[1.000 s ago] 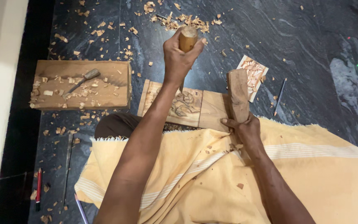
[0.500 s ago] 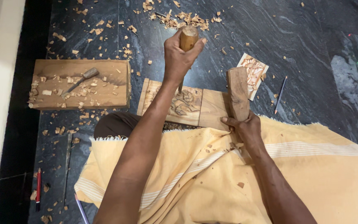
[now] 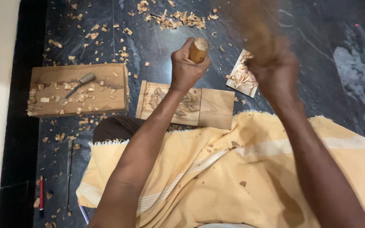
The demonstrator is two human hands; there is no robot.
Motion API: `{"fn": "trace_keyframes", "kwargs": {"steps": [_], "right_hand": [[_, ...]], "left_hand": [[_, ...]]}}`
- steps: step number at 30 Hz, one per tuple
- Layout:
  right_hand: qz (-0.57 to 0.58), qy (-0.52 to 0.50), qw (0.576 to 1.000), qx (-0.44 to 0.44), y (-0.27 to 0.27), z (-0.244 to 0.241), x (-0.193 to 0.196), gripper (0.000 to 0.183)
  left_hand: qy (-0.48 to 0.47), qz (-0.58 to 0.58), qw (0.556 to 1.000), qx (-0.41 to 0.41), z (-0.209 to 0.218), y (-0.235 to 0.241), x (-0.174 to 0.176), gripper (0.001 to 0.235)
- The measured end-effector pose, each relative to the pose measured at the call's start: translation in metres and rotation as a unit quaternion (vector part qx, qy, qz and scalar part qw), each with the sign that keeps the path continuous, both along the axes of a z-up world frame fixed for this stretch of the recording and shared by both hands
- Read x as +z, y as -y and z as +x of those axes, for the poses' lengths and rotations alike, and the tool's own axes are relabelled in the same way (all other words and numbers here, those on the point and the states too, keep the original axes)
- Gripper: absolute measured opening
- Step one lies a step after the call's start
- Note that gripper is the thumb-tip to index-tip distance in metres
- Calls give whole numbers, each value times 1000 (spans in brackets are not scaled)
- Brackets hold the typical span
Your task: The person carves a design into a rectangular wooden block using a chisel and a wooden mallet. They repeatedly strike the chisel to remove wood shavings and refine the pattern.
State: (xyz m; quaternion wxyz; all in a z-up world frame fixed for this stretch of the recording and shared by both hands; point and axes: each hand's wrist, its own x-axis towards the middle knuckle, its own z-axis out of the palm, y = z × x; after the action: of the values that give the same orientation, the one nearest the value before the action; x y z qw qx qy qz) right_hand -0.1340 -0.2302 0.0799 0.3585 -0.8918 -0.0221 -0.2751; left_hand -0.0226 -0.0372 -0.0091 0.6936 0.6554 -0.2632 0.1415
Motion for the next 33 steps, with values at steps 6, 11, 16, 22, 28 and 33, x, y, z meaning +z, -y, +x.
{"fn": "trace_keyframes", "kwargs": {"steps": [6,11,16,22,28,33], "right_hand": [[-8,27,999,-37,6,-21,-18,61],[154,-88,973,-147,5,-78,-54,54],[231,-196,924,-233,4,-93,-79,46],[236,-173,933,-210,3,-87,-85,47],[223,-159,945,-176,0,-91,-88,49],[200,-137,955,-170,-3,-88,-76,52]], "left_hand": [[-1,169,982,-81,16,-27,22,22],[-70,-66,994,-55,24,-41,33,24],[-60,-157,986,-15,25,-37,30,20],[-102,-137,985,33,33,-35,11,19],[-114,-82,989,51,37,-27,-5,18],[-120,-44,989,69,34,-16,-15,19]]}}
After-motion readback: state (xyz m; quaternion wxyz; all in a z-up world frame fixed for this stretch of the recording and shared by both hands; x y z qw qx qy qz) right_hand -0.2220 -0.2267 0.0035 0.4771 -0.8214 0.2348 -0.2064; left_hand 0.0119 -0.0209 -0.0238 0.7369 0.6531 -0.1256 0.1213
